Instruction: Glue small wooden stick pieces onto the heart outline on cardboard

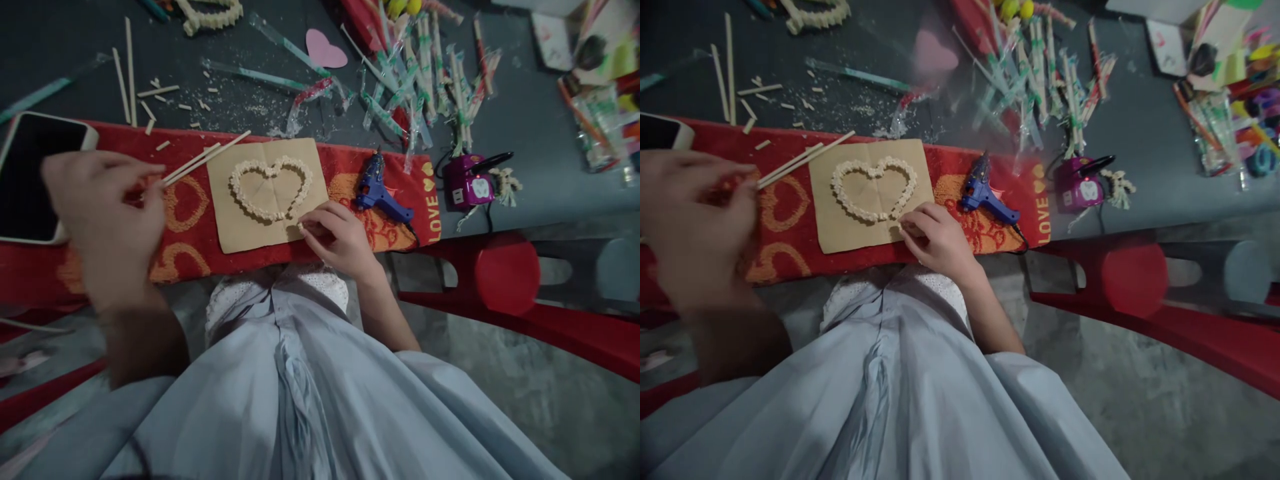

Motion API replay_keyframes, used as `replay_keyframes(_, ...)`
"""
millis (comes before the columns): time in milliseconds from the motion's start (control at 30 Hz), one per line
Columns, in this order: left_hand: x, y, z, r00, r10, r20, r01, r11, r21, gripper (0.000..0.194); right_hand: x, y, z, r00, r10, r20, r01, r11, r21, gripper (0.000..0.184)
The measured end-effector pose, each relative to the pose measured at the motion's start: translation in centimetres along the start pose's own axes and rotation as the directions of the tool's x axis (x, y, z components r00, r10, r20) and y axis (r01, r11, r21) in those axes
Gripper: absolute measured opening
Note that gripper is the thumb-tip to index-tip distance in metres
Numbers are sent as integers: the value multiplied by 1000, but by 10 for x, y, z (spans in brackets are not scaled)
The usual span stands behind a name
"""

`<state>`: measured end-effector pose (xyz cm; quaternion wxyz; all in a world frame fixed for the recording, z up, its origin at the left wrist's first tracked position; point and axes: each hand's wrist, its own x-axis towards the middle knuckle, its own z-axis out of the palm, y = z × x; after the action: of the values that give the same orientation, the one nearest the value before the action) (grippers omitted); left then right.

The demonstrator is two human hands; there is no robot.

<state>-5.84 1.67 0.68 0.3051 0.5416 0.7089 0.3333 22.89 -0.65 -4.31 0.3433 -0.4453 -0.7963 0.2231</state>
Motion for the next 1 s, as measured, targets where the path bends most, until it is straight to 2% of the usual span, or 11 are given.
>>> replay_keyframes(33, 0, -1, 4, 987, 153, -44, -144, 976, 163, 22, 2, 0, 2, 1000, -10, 11, 10, 1000, -21, 16)
replay_keyframes(67, 0, -2, 9, 959, 285, -10, -270, 920, 284, 23, 4, 0, 4, 1000, -21, 20, 22, 999, -48, 15)
replay_keyframes(100, 1, -4, 15, 929, 369, 28, -359, 882, 304, 26, 5, 0, 6, 999, -31, 27, 33, 996, -80, 14)
replay_keyframes(167, 3, -9, 27, 878, 478, 11, -471, 860, 196, 30, 7, 0, 10, 998, -48, 32, 52, 987, -151, 13)
replay_keyframes(200, 3, -11, 33, 865, 493, 88, -501, 853, 147, 35, 7, 0, 11, 998, -56, 30, 60, 981, -183, 12)
replay_keyframes(233, 4, -13, 40, 834, 542, 104, -549, 833, 68, 35, 7, 1, 11, 998, -61, 28, 66, 976, -209, 12)
replay_keyframes(367, 1, -14, 61, 765, 608, 210, -592, 794, -142, 26, 4, 1, 9, 999, -33, 35, 41, 970, -239, 12)
replay_keyframes(533, -1, -9, 72, 825, 508, 247, -465, 860, -211, 20, -1, 3, 4, 999, 44, -14, -46, 965, -259, 14)
replay_keyframes(733, -1, -5, 72, 907, 342, 247, -230, 891, -391, 19, 11, -2, 11, 999, -6, -51, -9, 959, -285, 19)
replay_keyframes(833, -1, -6, 73, 907, 320, 274, -201, 901, -385, 18, 21, -3, 18, 1000, -23, 13, 25, 963, -268, 17)
replay_keyframes(1000, 0, -12, 75, 867, 397, 301, -317, 906, -280, 22, 30, 0, 21, 994, -1, 111, 28, 969, -245, 15)
